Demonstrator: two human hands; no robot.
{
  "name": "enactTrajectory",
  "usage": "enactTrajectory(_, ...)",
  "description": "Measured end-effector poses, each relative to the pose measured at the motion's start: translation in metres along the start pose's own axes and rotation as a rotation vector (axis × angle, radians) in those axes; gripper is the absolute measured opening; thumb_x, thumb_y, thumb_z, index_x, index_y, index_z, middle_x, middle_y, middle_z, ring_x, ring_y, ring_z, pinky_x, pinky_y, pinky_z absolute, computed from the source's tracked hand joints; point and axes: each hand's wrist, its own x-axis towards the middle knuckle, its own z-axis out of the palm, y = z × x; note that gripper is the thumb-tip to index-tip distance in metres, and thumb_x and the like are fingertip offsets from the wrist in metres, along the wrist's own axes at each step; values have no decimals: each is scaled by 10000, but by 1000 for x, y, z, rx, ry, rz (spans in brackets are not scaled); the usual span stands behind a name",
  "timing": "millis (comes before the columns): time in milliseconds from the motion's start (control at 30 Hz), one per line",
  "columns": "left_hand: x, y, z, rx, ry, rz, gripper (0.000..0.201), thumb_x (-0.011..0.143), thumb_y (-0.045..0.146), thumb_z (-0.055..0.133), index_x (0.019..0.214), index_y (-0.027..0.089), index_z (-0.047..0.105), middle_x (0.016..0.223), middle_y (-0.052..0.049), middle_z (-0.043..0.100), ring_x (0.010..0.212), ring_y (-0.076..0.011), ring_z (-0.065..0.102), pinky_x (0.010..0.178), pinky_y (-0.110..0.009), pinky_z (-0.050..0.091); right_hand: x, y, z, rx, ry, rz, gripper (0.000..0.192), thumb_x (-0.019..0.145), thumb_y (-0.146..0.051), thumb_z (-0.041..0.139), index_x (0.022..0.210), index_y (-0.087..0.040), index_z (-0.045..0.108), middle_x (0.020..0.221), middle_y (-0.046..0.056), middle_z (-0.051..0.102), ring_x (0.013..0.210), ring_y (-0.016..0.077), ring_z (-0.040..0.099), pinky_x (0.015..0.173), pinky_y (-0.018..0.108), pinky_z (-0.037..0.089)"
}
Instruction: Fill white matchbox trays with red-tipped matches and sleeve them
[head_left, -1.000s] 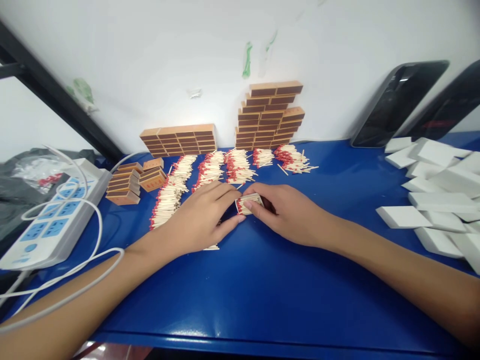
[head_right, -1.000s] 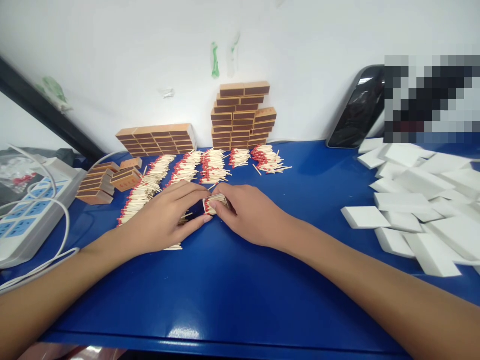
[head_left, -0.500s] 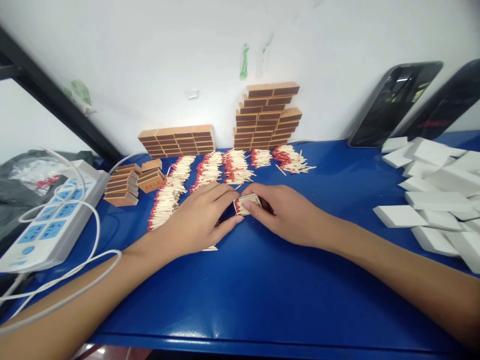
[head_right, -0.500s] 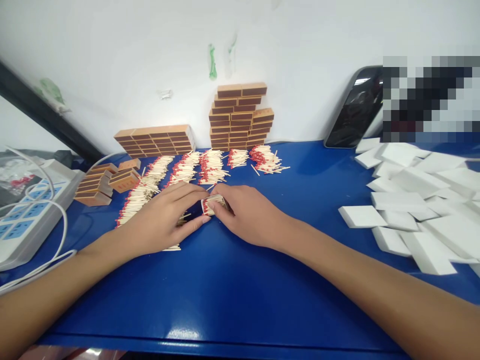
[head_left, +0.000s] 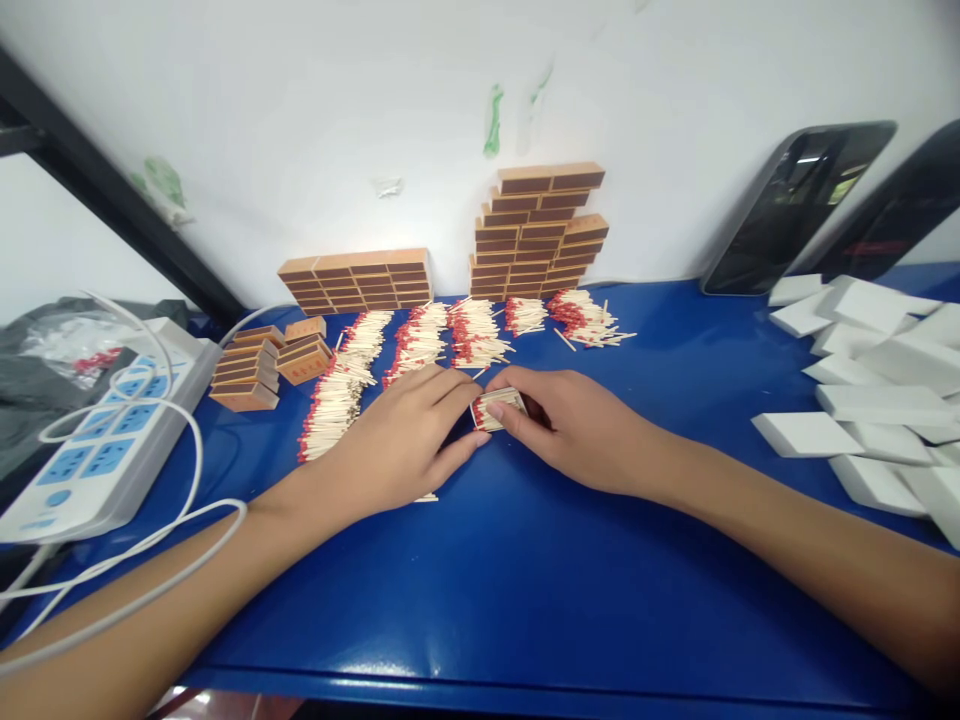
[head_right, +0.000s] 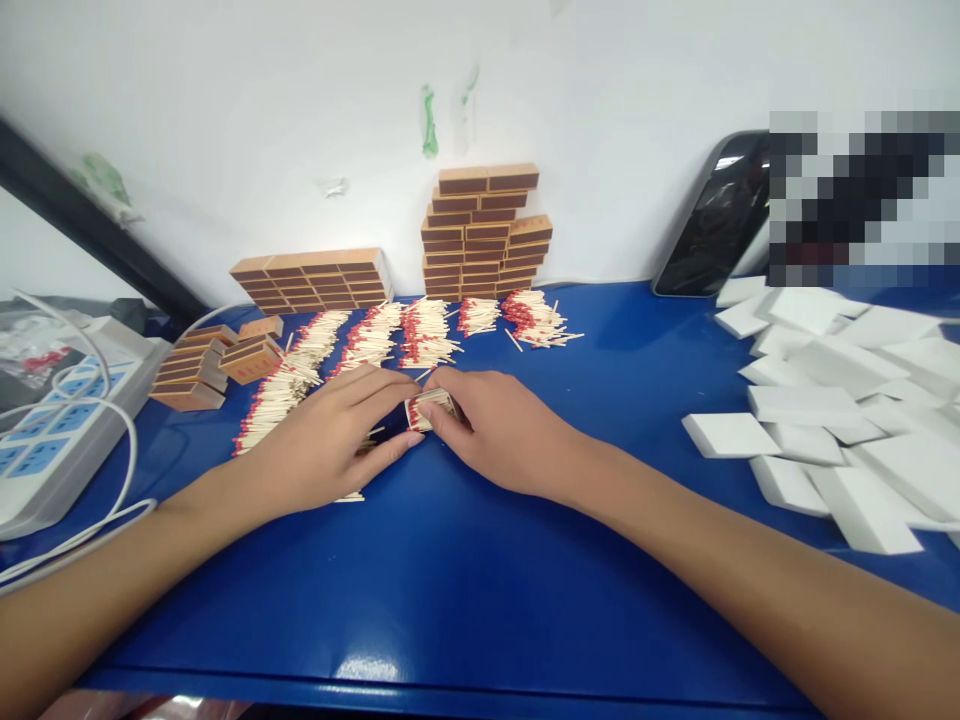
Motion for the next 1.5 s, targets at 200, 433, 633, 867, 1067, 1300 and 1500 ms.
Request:
enactTrajectory(200, -1, 0, 0, 38, 4, 14, 294, 1100, 377, 513, 1245, 145, 620, 1267, -149, 685, 1184, -308, 647, 1037, -488, 538, -1, 1, 0, -13, 9, -7, 232, 1074, -349, 498, 1090, -203, 678, 877, 31, 750, 710, 174, 613, 686, 296, 384)
enactTrajectory(433, -1, 2, 1, 52, 6, 25, 304, 1102, 369, 507, 1263, 135, 614, 1272, -154, 687, 1180, -305, 645, 1039, -489, 544, -1, -1, -1, -25, 2, -1, 231, 1072, -345, 492, 1076, -202, 674, 852, 32, 744, 695, 175, 607, 673, 296, 377)
enactTrajectory(633, 0, 1, 0, 50, 10, 25, 308, 1100, 382, 507, 1234, 134, 631, 1273, -162, 688, 1191, -320, 649, 1036, -503, 546, 0, -1, 0, -28, -3, 3, 237, 1075, -345, 488, 1086, -196, 672, 844, 32, 738, 696, 178, 612, 684, 302, 376)
enactTrajectory(867, -1, 0, 0, 35, 6, 19, 320, 1102, 391, 506, 1233, 129, 635, 1253, -157, 691, 1170, -312, 653, 1024, -490, 545, -1, -1, -1, -32, -2, 3, 230, 1073, -339, 495, 1097, -199, 675, 850, 32, 742, 702, 180, 617, 687, 298, 382)
enactTrajectory(1067, 0, -1, 0, 24, 3, 19, 318, 1102, 393, 510, 1236, 131, 634, 1253, -143, 691, 1164, -301, 650, 1033, -481, 538, 0, 0, 0, -16, -2, -4, 245, 1080, -350, 490, 1105, -200, 682, 854, 26, 737, 709, 176, 619, 698, 294, 383)
enactTrajectory(1300, 0, 0, -1, 18, 6, 15, 319, 1100, 390, 518, 1237, 127, 637, 1250, -145, 694, 1168, -304, 653, 1032, -482, 536, 0, 1, 0, -18, -1, -2, 234, 1077, -345, 500, 1107, -201, 681, 858, 23, 735, 708, 174, 616, 701, 291, 380)
enactTrajectory(1500, 0, 0, 0, 18, 1, 10, 320, 1101, 392, 518, 1238, 128, 636, 1244, -138, 693, 1153, -301, 653, 1023, -473, 534, -1, 0, 1, -20, 3, -5, 229, 1076, -335, 497, 1098, -200, 680, 850, 24, 733, 704, 174, 613, 701, 292, 381)
